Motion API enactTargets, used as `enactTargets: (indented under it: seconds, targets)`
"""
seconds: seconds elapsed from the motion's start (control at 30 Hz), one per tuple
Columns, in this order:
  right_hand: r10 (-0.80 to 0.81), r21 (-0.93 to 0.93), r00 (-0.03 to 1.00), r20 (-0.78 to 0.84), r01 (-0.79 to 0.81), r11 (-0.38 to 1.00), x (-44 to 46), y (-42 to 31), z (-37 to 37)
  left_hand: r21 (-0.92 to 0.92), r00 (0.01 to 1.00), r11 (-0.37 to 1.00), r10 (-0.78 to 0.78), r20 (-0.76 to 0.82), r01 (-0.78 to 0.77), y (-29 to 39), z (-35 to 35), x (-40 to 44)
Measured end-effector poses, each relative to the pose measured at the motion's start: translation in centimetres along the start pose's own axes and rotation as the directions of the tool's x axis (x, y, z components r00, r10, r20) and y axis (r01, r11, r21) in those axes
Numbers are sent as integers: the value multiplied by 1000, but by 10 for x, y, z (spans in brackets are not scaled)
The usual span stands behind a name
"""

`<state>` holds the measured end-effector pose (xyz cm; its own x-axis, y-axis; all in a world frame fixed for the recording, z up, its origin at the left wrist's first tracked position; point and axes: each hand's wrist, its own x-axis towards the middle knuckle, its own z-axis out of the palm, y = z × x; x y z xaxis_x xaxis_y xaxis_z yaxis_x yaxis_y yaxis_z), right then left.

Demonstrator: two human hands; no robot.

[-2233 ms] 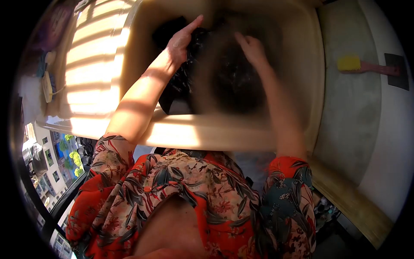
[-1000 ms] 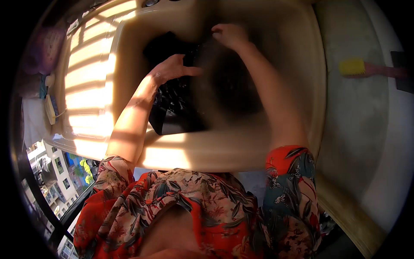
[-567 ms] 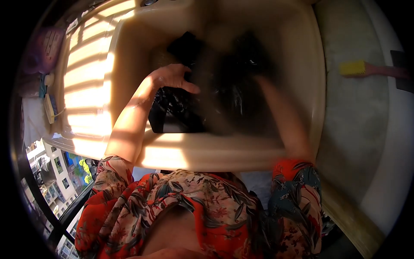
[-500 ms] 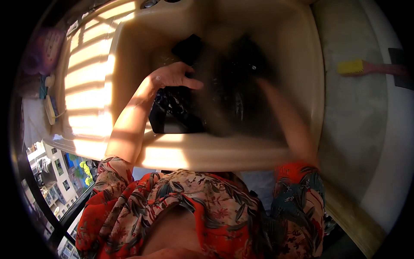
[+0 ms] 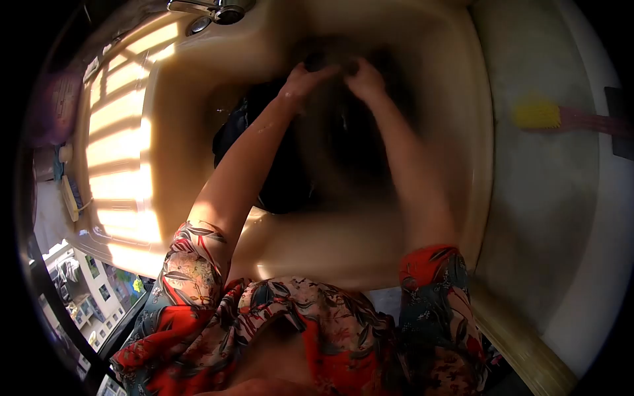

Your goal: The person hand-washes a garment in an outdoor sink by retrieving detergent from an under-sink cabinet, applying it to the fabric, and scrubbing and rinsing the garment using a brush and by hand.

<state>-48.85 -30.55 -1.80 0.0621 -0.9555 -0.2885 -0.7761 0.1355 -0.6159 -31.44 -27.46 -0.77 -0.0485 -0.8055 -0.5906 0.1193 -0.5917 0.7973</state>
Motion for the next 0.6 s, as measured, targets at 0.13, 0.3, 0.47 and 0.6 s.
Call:
enactTargets:
  seconds: [0.13, 0.3, 0.47, 0.6]
  targets:
    - [-35, -581, 999, -9, 23, 813, -45, 28, 35, 62, 980, 978, 197, 19, -198, -113, 4, 42]
    - [132, -159, 983, -127, -151, 976, 0, 119, 53, 60, 980, 979, -194, -34, 195, -109, -23, 24]
    - [-319, 101, 916, -244, 351, 931, -82, -57, 69, -621, 951, 735, -105, 290, 271, -110, -24, 36]
    - [-230, -254, 972, -39, 213, 943, -84, -97, 49, -340, 986, 935, -49, 160, 102, -109, 2, 8]
